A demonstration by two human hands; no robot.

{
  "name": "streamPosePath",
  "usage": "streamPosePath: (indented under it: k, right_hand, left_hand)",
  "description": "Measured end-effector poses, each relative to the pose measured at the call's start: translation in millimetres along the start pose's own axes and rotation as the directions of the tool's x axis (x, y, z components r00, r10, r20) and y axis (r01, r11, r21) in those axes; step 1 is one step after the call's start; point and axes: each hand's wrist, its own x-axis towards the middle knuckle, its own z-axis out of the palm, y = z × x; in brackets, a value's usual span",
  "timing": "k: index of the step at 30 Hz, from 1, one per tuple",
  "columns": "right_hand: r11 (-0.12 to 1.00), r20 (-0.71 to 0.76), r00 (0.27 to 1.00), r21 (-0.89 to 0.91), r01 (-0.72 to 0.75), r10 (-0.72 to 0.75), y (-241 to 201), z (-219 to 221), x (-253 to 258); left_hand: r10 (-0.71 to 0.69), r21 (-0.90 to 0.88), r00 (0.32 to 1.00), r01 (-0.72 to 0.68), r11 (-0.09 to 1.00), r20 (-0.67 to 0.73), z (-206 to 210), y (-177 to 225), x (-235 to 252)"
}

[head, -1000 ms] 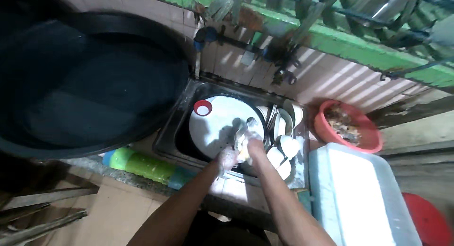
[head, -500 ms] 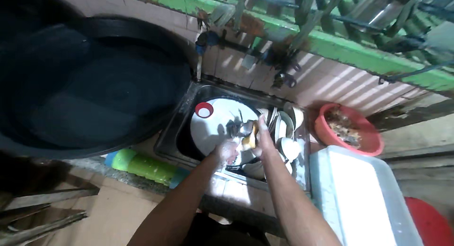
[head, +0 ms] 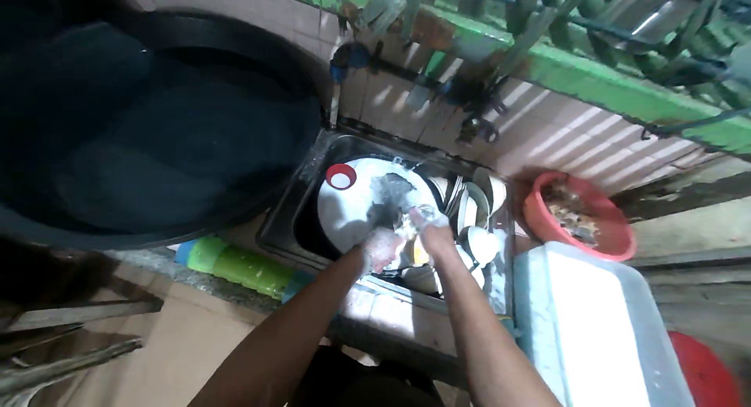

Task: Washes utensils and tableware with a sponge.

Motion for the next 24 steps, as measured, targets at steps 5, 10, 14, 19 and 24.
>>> streamPosePath:
  k: [5, 10, 14, 19, 24]
  right_hand:
    - [0.970, -0.153, 0.974, 0.202, -0.135, 0.168, 4.4, 14.4, 14.9]
    - [0.841, 0.141, 0.924, 0.385, -0.381, 0.355, 11.9, 5.8, 13.4]
    - [0.821, 0.324, 0.851, 0.271, -0.502, 0.413, 3.3, 3.8, 7.8]
    - [0.817, 0.324, 0.839, 0.248, -0.521, 0.437, 7.3, 4.5, 14.3]
    - [0.775, 0.563, 0.722, 0.211, -0.595, 0.402, 8.3, -0.8, 8.3]
  left_hand:
    - [0.166, 0.674, 0.970, -0.004, 0.738, -0.176, 15.6, 15.6, -34.1]
    - [0.316, 0.804, 0.936, -0.068, 0.591, -0.153, 14.9, 1.0, -44.1]
    - [0.318, 0.841, 0.932, -0.026, 0.540, -0.175, 19.8, -0.1, -34.8]
    - [0.241, 0.845, 0.959, -0.006, 0.534, -0.146, 16.9, 4.3, -20.1]
    - [0.340, 0.892, 0.936, -0.076, 0.446, -0.090, 9.9, -9.1, -8.5]
